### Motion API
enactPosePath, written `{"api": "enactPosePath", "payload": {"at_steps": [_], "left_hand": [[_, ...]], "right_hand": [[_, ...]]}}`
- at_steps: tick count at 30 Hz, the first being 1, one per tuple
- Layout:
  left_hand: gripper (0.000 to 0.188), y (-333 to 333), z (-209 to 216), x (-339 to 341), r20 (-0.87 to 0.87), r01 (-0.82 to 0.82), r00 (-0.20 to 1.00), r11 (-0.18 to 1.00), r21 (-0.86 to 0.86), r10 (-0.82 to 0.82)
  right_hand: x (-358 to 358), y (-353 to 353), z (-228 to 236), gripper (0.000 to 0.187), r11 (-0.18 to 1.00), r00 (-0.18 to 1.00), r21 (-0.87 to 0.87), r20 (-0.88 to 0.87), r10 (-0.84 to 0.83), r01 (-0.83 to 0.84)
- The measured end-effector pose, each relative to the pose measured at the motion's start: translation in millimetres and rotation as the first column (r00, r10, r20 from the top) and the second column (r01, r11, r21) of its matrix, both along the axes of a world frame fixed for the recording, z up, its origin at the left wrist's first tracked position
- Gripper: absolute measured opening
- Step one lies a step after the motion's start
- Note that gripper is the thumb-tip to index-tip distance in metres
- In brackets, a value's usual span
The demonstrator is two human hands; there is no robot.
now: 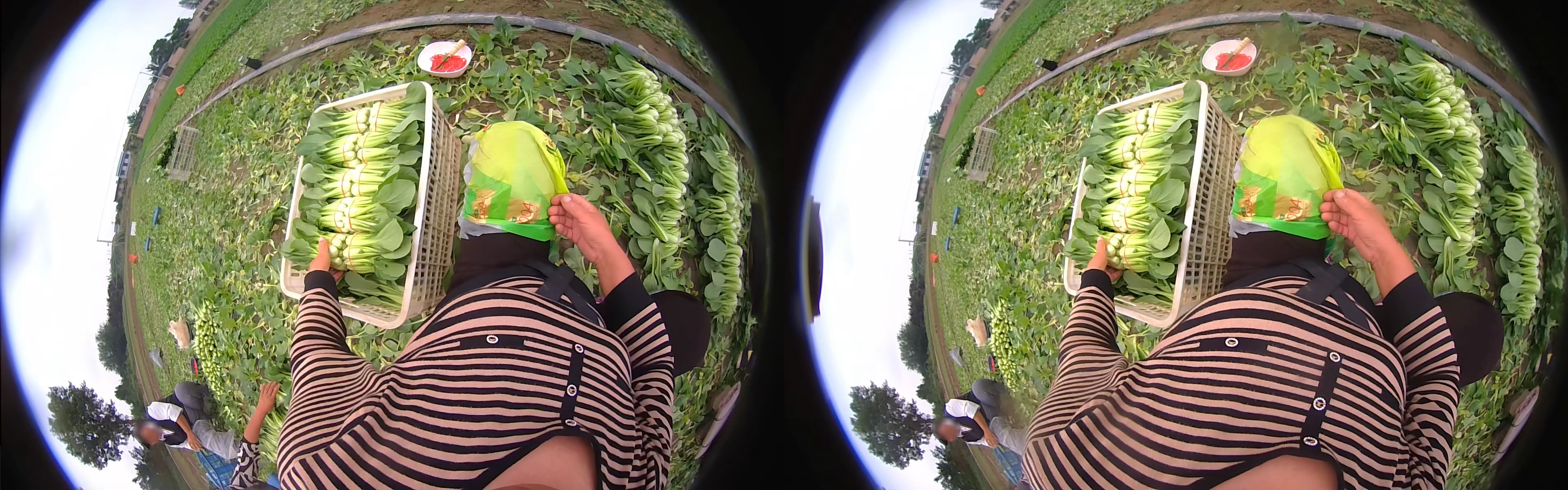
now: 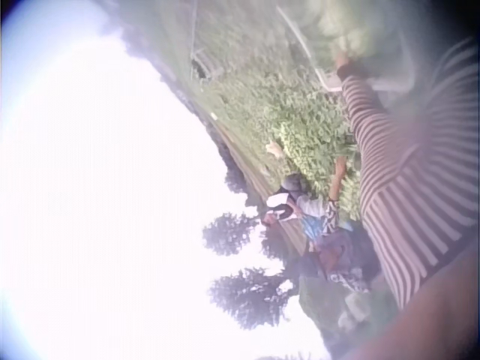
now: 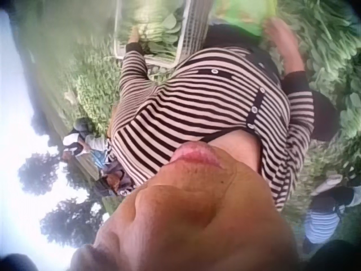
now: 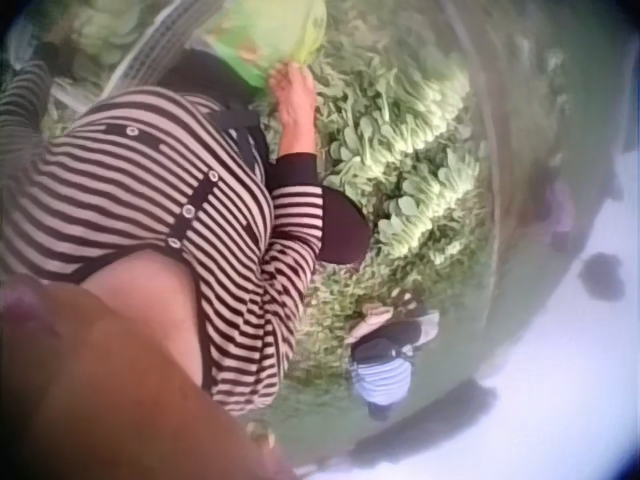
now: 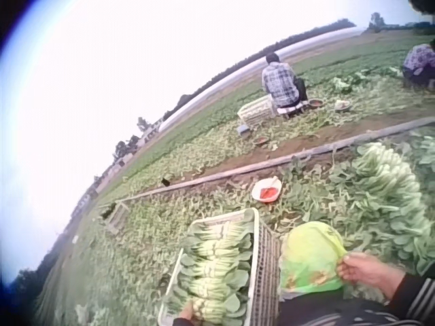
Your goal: The person gathers leafy green vegetables from the field, aligns them into bunches, and secures each bunch with a rubber band. The person places the completed bundles into a white crate. Other workers are visible in the background performing similar tasks.
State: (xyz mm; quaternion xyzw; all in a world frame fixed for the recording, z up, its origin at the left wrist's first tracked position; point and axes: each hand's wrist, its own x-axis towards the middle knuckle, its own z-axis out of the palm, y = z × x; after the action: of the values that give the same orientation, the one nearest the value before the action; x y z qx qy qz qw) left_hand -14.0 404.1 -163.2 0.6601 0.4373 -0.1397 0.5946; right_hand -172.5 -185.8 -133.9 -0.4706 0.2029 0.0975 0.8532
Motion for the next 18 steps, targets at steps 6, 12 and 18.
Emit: {"api": "enactPosePath", "payload": {"at_steps": [6,12,18], "left_hand": [[0.068,8.2,23.3,1.9,0.005,0.048,0.999,0.972,0.229,-0.050],[0.071,-55.4,90.6,31.1,0.558,-0.009,0.778,0.884,0.467,-0.287],[0.055,-308.5,186.8,12.3,0.774,0.567,0.300,0.757,0.326,-0.558]], "right_hand": [[-11.9,-7.5,-4.5,0.026,0.997,0.999,0.058,0.009,-0.048,0.048],[-14.1,-15.7,-17.3,0.029,0.989,0.993,0.087,-0.001,-0.122,0.121],[-24.2,-32.1,-44.2,0.027,0.960,0.960,0.071,-0.092,-0.263,0.269]]}}
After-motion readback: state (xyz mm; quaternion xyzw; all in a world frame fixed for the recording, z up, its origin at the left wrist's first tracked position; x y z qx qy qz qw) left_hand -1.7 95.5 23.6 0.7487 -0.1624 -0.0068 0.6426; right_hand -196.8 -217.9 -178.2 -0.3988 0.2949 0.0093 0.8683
